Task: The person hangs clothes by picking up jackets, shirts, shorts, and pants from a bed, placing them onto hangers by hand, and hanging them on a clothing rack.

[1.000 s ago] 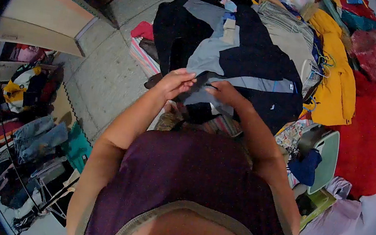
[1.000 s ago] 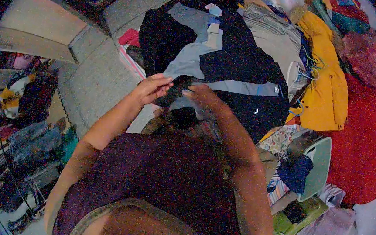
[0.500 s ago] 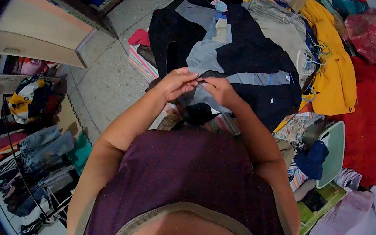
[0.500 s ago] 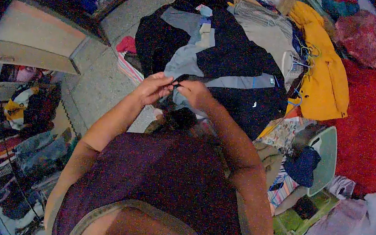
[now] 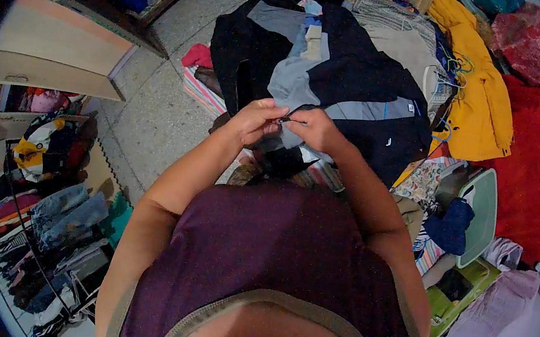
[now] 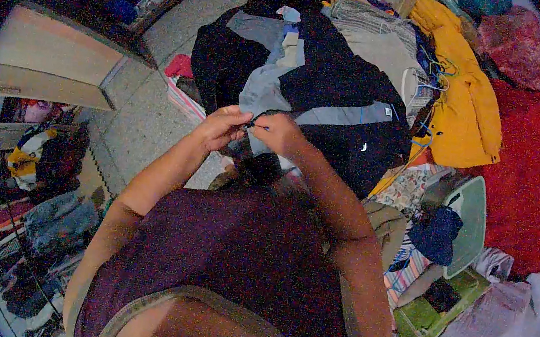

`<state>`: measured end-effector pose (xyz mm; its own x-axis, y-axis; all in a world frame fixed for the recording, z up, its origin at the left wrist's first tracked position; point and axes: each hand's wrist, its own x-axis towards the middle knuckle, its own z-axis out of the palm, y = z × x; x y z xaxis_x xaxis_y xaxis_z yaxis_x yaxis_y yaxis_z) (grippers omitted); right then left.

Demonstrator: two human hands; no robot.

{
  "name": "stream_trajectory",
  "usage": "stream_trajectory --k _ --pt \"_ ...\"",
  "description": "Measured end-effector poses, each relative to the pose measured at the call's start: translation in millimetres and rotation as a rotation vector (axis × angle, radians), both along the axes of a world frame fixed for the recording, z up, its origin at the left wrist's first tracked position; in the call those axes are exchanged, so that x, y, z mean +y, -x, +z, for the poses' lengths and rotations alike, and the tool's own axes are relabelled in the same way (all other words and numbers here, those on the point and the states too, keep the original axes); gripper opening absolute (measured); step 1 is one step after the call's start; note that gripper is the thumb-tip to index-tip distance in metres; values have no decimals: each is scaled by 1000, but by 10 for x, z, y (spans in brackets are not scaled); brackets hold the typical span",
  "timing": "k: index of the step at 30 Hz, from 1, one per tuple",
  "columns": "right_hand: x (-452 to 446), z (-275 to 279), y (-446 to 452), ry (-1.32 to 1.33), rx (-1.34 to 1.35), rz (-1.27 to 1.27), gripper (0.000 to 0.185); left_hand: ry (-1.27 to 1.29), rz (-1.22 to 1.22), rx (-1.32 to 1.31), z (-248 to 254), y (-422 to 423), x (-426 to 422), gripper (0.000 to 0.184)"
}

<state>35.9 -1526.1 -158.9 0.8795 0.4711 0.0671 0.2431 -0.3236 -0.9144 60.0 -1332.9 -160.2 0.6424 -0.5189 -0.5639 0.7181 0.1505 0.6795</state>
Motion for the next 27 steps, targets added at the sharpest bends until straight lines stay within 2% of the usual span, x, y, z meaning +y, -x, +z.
stream_trajectory --k 9,11,17,27 --pt "11 -35 -9 -64 40 -43 19 6 91 26 66 17 -73 9" --pt "21 -22 13 -156 41 -85 17 -14 49 0 -4 21 -55 11" --pt "-1 51 31 -193 21 -81 16 0 7 -13 -77 3 -19 14" --pt "3 85 17 -72 25 -78 17 -29 -3 -23 17 27 -23 14"
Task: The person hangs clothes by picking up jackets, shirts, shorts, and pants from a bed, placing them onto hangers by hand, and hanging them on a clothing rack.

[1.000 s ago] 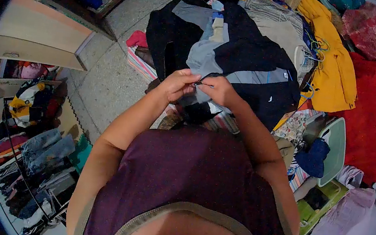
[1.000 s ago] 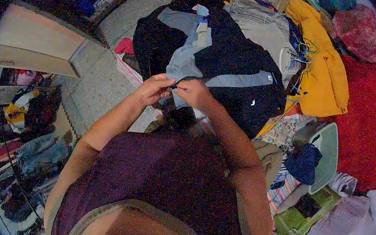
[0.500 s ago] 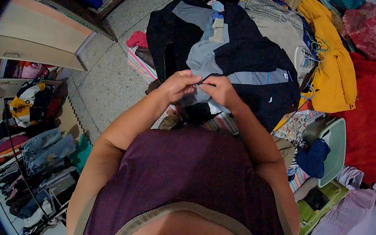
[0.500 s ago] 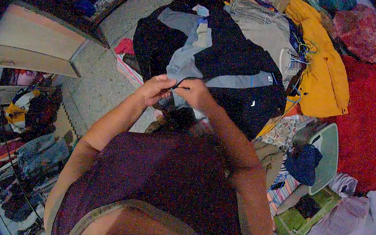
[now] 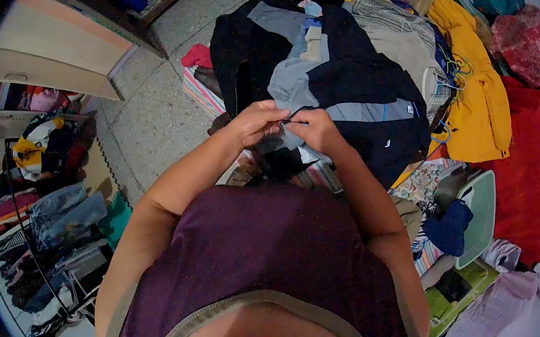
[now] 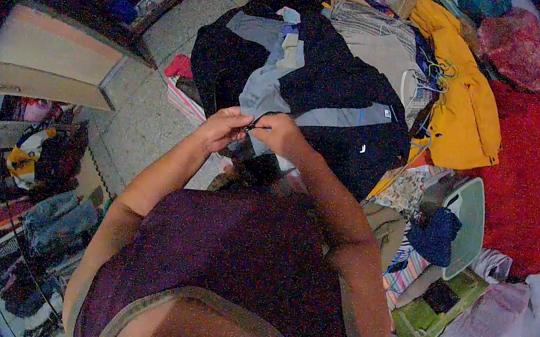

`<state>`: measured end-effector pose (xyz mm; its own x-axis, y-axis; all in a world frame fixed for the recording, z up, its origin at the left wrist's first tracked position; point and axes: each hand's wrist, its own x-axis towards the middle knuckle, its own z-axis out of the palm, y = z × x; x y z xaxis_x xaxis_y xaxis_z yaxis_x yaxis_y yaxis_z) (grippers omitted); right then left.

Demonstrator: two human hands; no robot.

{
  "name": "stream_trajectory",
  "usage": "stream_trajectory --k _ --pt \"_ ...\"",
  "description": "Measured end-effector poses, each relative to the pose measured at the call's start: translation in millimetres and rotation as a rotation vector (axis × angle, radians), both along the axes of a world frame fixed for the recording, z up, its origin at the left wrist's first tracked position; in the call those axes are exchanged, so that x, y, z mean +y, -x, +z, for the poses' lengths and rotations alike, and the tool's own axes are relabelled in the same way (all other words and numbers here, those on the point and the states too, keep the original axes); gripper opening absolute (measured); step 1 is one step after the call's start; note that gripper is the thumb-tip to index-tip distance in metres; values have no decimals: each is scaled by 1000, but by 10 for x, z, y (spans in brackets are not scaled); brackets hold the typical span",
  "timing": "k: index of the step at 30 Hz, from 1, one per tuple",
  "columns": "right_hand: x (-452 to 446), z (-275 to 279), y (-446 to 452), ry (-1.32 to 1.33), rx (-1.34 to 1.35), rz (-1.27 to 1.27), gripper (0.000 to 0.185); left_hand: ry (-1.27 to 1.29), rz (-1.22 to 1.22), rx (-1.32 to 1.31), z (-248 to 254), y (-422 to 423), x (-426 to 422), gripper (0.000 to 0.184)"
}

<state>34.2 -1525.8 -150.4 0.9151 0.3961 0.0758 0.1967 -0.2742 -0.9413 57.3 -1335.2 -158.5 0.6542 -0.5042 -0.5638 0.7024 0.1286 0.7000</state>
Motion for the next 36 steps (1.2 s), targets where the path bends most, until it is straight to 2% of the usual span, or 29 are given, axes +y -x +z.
stream_trajectory --k 12,14,18,24,26,29,32,35,36 --pt "36 -25 24 -6 2 -41 15 -60 -26 -76 74 23 -21 16" --pt "31 -93 20 -10 -50 -44 15 -136 -72 -130 1 -20 9 16" --pt "15 -70 27 18 48 -37 16 -170 -55 -176 70 -23 -18 15" --pt "22 3 4 -12 100 -102 18 -286 -204 -368 199 -111 38 15" --pt "46 -27 14 -49 125 -139 20 -249 -176 -330 121 -129 67 14" --pt "49 -56 -45 31 114 -116 18 -220 -108 -216 140 -101 65 13" --pt "90 60 -39 264 -187 -244 17 -193 -65 -130 -17 -110 106 13" --pt "187 254 32 493 -690 -368 20 -175 -55 -141 27 -89 156 12" --pt "219 313 81 596 -521 -221 26 -160 -66 -158 52 -75 125 12"
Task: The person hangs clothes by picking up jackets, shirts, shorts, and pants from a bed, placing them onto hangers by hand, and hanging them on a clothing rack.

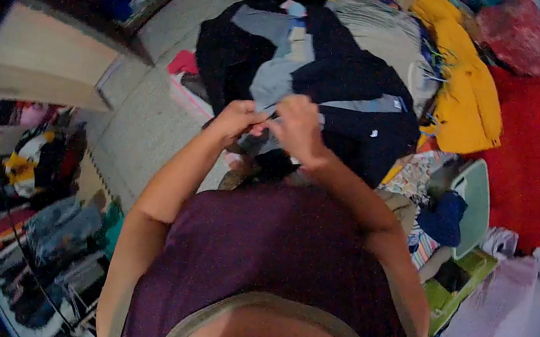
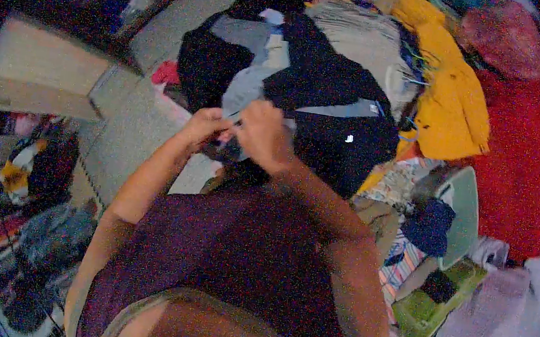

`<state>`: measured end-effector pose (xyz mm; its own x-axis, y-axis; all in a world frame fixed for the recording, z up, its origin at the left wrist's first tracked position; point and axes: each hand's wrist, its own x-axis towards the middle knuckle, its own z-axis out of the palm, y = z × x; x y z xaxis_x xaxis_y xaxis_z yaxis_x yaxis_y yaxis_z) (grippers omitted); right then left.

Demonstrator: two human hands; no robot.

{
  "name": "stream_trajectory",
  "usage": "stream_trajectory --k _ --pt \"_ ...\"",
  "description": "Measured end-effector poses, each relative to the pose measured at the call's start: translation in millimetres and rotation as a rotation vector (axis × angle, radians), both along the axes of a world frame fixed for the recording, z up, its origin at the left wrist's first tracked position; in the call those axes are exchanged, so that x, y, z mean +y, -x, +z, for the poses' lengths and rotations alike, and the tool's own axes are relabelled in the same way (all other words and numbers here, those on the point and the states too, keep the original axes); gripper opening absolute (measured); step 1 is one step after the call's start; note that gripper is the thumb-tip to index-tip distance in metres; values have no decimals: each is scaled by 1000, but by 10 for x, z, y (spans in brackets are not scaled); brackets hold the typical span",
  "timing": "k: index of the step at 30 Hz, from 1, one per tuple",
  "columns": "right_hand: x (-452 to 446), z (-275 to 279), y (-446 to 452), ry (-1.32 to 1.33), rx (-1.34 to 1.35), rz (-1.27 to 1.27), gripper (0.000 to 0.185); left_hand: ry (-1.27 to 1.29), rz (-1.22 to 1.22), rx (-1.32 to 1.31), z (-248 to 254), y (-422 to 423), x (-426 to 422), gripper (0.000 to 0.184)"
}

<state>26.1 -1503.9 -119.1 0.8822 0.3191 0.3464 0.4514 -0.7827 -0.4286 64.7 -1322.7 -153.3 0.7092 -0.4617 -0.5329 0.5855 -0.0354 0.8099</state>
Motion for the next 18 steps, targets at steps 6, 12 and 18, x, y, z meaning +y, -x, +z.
stream_trajectory --k 6,12,18 --pt "105 -168 66 -28 127 117 32 -207 -88 -55 108 51 -27 11" --pt "125 -176 98 0 179 127 21 -101 -61 -5 -157 48 56 6" --pt "83 -205 74 -26 198 110 15 -13 -16 68 -115 65 41 8"
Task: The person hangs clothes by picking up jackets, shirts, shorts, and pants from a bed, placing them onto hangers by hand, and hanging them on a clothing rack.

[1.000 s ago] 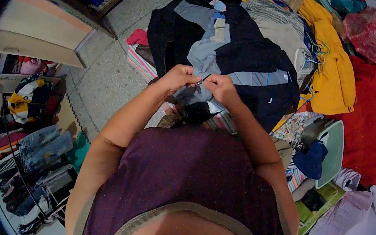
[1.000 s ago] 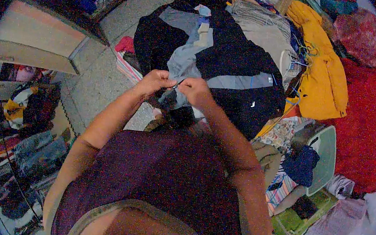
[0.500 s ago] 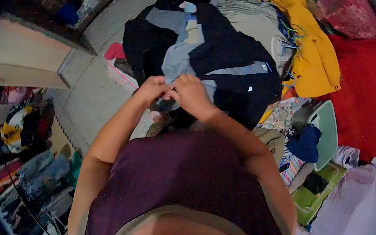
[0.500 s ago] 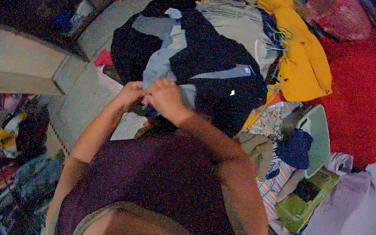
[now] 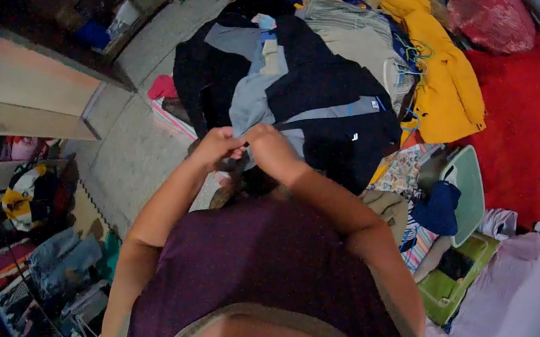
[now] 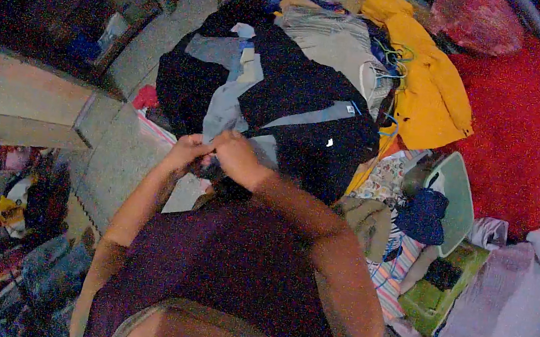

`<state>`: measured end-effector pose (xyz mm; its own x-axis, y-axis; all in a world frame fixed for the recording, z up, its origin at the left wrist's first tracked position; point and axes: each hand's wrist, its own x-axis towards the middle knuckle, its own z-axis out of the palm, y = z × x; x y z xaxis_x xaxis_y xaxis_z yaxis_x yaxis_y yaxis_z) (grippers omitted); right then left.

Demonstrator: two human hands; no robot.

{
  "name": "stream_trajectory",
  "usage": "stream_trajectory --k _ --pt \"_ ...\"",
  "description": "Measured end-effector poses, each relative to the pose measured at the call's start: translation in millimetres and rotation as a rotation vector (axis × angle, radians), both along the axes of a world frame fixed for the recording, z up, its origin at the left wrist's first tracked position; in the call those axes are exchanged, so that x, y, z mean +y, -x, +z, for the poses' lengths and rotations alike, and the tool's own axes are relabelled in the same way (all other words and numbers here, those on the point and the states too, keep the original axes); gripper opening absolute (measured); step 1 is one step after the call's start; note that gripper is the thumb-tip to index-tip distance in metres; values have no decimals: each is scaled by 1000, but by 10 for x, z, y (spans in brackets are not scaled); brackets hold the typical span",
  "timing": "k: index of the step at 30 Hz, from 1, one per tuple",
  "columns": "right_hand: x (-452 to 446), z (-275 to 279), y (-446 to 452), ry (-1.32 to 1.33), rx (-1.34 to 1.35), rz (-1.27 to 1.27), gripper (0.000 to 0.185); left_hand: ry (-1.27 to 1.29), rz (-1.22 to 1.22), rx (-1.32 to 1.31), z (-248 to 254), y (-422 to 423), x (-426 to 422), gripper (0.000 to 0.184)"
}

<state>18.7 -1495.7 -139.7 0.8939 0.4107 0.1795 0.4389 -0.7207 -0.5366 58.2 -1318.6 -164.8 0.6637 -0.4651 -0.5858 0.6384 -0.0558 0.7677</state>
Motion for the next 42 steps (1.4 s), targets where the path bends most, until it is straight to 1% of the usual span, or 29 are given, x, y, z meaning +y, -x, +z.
stream_trajectory --k 3,4,5,9,12,15,18,20,21,23,26,28,30,31,33,34,35,38,41,42 --pt "19 -98 -16 -32 -1 -100 8 -20 9 -47 60 34 -23 8" --pt "29 -136 -18 -56 42 -119 8 -34 5 -75 61 35 -33 8" --pt "40 -172 -20 -78 85 -139 8 -65 -13 -87 68 23 -37 9" --pt "44 -235 -50 -127 194 -187 13 -33 -75 -173 46 9 -11 9" --pt "-1 -316 -106 -299 324 -182 15 -40 -79 -192 45 15 -28 9" --pt "-6 -281 -125 -287 314 -197 16 -75 -72 -208 39 6 -26 8" --pt "50 -155 -93 -205 88 -288 14 -103 -90 -239 3 -30 15 7" --pt "-9 -144 -127 -298 115 -227 14 -91 -105 -269 80 -47 38 8" --pt "-30 -143 -144 -344 130 -195 14 -71 -86 -237 117 -56 31 11" --pt "-21 -137 -166 -348 172 -199 14 -31 -49 -170 200 -57 -2 15" --pt "18 -145 -178 -385 228 -207 13 -154 -89 -153 396 -11 -67 21" --pt "55 -201 -169 -431 242 -207 13 -238 -95 -329 312 48 -90 25" --pt "53 -319 -178 -484 228 -211 13 -285 -124 -476 54 24 -28 27" --pt "42 -338 -192 -465 153 -192 16 -325 -109 -576 25 22 -26 32" --pt "12 -300 -212 -567 508 -238 17 -395 -160 -659 33 16 -11 32" --pt "44 -318 -206 -664 655 -267 18 -436 -181 -700 58 26 -9 32" --pt "76 -334 -199 -758 797 -311 18 -481 -158 -796 83 40 -32 29" --pt "108 -247 -142 -871 731 -223 19 -415 -99 -727 73 64 -33 26" --pt "103 -320 -129 -958 732 -132 20 -364 -82 -673 113 81 -19 27" --pt "98 -303 -136 -938 696 -129 18 -343 -75 -645 177 93 -26 25"
